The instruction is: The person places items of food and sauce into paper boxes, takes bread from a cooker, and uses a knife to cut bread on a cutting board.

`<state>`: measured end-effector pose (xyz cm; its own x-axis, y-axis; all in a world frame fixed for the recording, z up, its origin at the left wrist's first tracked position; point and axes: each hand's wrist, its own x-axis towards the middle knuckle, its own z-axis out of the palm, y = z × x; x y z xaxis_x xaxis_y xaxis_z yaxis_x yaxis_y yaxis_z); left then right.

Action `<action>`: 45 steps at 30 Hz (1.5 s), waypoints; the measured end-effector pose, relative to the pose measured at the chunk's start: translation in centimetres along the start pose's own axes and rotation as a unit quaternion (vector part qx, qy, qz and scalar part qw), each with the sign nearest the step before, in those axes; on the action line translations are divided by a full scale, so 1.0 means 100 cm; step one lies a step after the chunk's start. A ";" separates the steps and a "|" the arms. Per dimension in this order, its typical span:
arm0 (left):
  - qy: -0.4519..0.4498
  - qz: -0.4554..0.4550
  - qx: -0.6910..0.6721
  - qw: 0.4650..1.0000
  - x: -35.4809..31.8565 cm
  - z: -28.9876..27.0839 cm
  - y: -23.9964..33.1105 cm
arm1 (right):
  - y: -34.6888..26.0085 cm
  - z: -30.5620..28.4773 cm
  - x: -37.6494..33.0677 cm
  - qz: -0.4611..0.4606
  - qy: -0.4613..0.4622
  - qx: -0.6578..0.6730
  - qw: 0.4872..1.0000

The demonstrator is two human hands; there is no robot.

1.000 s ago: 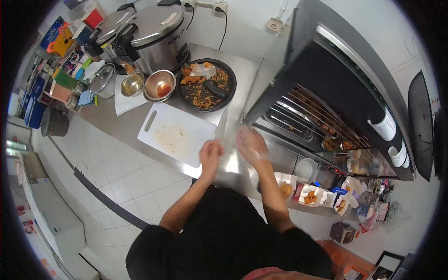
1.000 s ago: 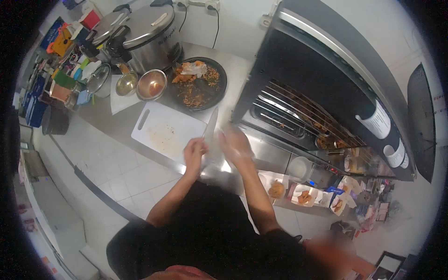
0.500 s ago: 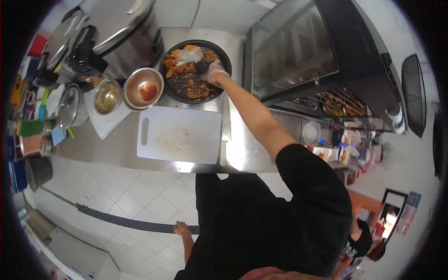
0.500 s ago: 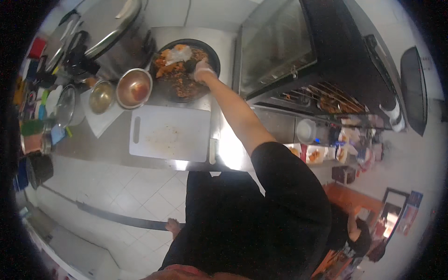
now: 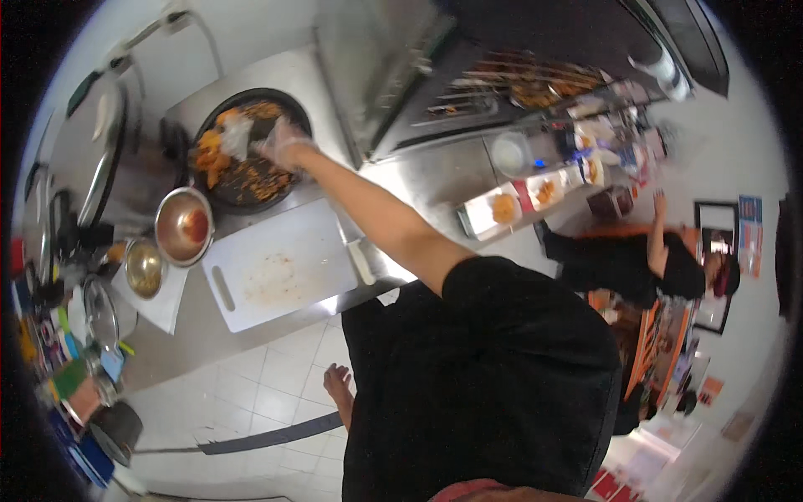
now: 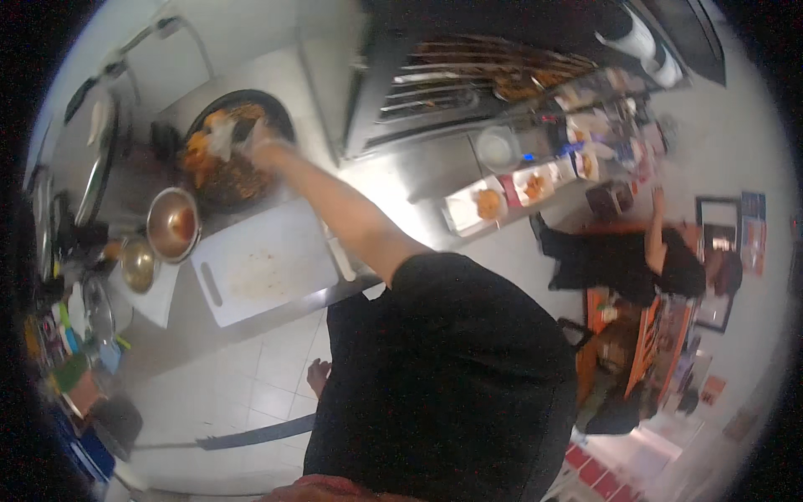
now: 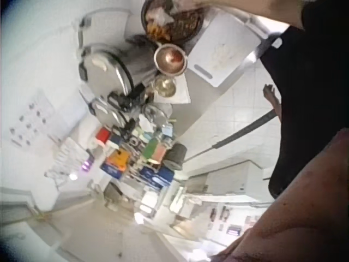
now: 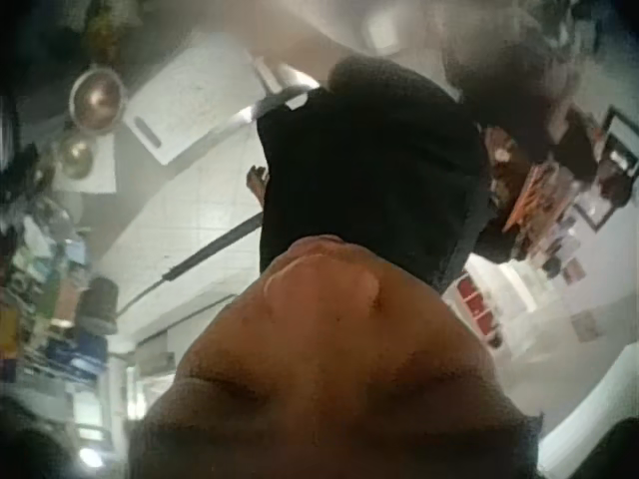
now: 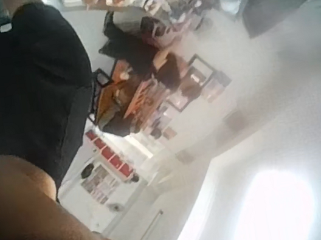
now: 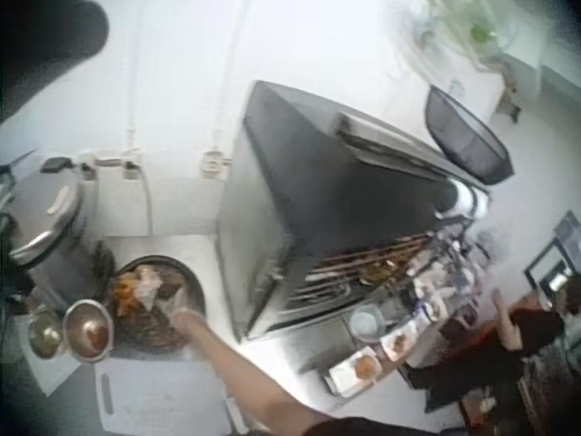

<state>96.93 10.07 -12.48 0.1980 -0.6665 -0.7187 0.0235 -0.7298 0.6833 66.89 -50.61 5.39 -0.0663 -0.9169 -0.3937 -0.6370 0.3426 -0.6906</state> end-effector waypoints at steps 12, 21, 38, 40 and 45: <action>-0.331 0.168 0.228 0.900 0.007 0.267 0.232 | 0.267 -0.148 -0.422 0.104 0.158 0.254 0.948; -0.268 0.240 0.451 0.817 -0.020 0.538 0.218 | 0.368 -0.257 -0.455 0.239 0.301 0.091 0.919; -0.231 0.300 0.369 0.849 0.011 0.542 0.174 | 0.375 -0.293 -0.460 0.161 0.299 0.112 0.934; -0.259 0.264 0.363 0.855 0.008 0.539 0.177 | 0.357 -0.291 -0.461 0.168 0.313 0.129 0.926; -0.205 0.397 0.345 0.825 0.000 0.532 0.144 | 0.429 -0.209 -0.388 0.128 0.241 -0.129 0.953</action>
<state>45.15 -8.52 -9.47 -0.4694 -0.8685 -0.1593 -0.5462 0.1439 0.8252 26.11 -4.60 3.76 -0.5506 -0.8189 -0.1620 -0.7157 0.5630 -0.4134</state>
